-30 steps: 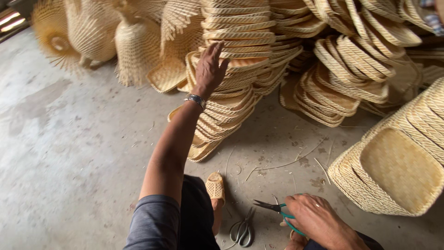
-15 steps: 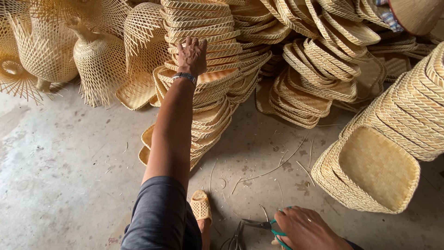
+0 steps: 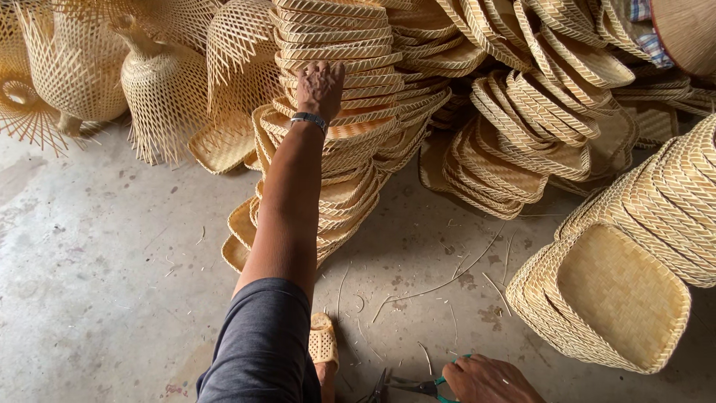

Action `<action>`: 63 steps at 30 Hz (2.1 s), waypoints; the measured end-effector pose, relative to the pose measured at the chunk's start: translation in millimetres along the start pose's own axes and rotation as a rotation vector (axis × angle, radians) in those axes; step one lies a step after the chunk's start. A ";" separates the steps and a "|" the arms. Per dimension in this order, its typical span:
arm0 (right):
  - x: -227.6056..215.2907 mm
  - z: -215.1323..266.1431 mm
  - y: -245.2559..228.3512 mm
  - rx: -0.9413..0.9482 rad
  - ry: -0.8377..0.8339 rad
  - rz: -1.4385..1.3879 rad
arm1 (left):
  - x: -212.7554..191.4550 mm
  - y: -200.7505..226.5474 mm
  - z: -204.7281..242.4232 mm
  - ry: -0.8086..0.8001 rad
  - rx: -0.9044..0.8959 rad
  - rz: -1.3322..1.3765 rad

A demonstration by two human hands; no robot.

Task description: The person trims the edges of woven bamboo trays using scissors, handling each tray one at a time and rotating them to reach all sides before placing them back into stacks.

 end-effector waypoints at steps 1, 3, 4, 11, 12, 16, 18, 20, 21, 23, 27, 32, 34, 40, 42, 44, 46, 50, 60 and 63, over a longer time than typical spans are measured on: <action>1.0 -0.5 -1.2 -0.005 -0.012 -0.004 | 4.6 -1.5 -0.5 -0.105 -0.005 0.044; -5.2 3.0 -5.7 -0.023 0.038 -0.015 | 4.1 -0.8 4.1 -0.189 -0.014 0.072; -10.2 4.6 -7.7 -0.031 0.066 -0.020 | -0.3 1.7 7.4 -0.169 -0.017 0.055; -7.9 2.4 -3.9 0.046 -0.121 -0.023 | 8.0 13.3 13.4 -0.210 0.026 0.064; -10.7 1.9 -5.1 0.031 -0.107 -0.011 | 9.1 14.1 13.6 -0.208 0.040 0.050; -11.5 6.2 -12.5 -0.009 -0.154 0.003 | 17.3 21.7 28.0 -0.182 0.088 0.008; -20.8 14.3 -16.5 -0.023 -0.114 -0.026 | 14.0 24.5 37.5 -0.136 0.110 -0.006; -30.3 23.7 -22.6 -0.025 -0.078 -0.058 | 6.6 28.9 50.4 -0.072 0.139 -0.020; -35.2 28.5 -24.7 -0.021 -0.064 -0.074 | 3.2 30.9 56.3 -0.064 0.158 -0.023; -42.8 37.6 -27.6 -0.008 -0.039 -0.103 | -5.2 33.1 69.5 -0.050 0.194 -0.031; -50.6 45.9 -33.2 -0.023 0.048 -0.115 | -27.0 27.3 92.3 -0.064 0.233 -0.096; -56.2 41.7 -32.8 -0.043 0.200 -0.083 | -59.4 6.1 131.7 -0.034 0.326 -0.014; -56.9 41.5 -36.6 -0.055 0.241 -0.040 | -76.2 -0.8 147.5 0.036 0.379 -0.033; -50.0 33.6 -34.8 0.039 0.210 -0.040 | -98.6 -30.8 203.3 0.085 0.430 -0.064; -50.0 30.9 -41.0 0.005 0.239 -0.014 | -96.0 -36.5 223.9 0.090 0.463 0.019; -47.8 26.2 -44.3 -0.003 0.256 0.014 | -90.2 -39.9 238.5 0.103 0.508 0.221; -44.3 20.5 -44.6 0.019 0.254 0.043 | -69.3 -40.4 240.9 0.037 0.454 0.254; -33.6 10.6 -32.7 0.140 0.147 -0.010 | -64.5 -36.8 247.6 0.193 0.535 0.490; -106.2 91.5 35.3 0.293 0.866 -0.591 | -150.6 64.1 362.7 0.577 0.544 0.436; -118.4 116.6 54.4 -0.145 1.243 -1.103 | -170.7 105.5 415.4 0.632 0.698 0.379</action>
Point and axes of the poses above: each hand's wrist, its own z-axis away from the middle knuckle, its own x-axis out of the palm, y = z × x, the point moved 9 cm from there along -z, towards the middle knuckle, and after that the axes turned 12 degrees about -y, right-handed, at the moved point
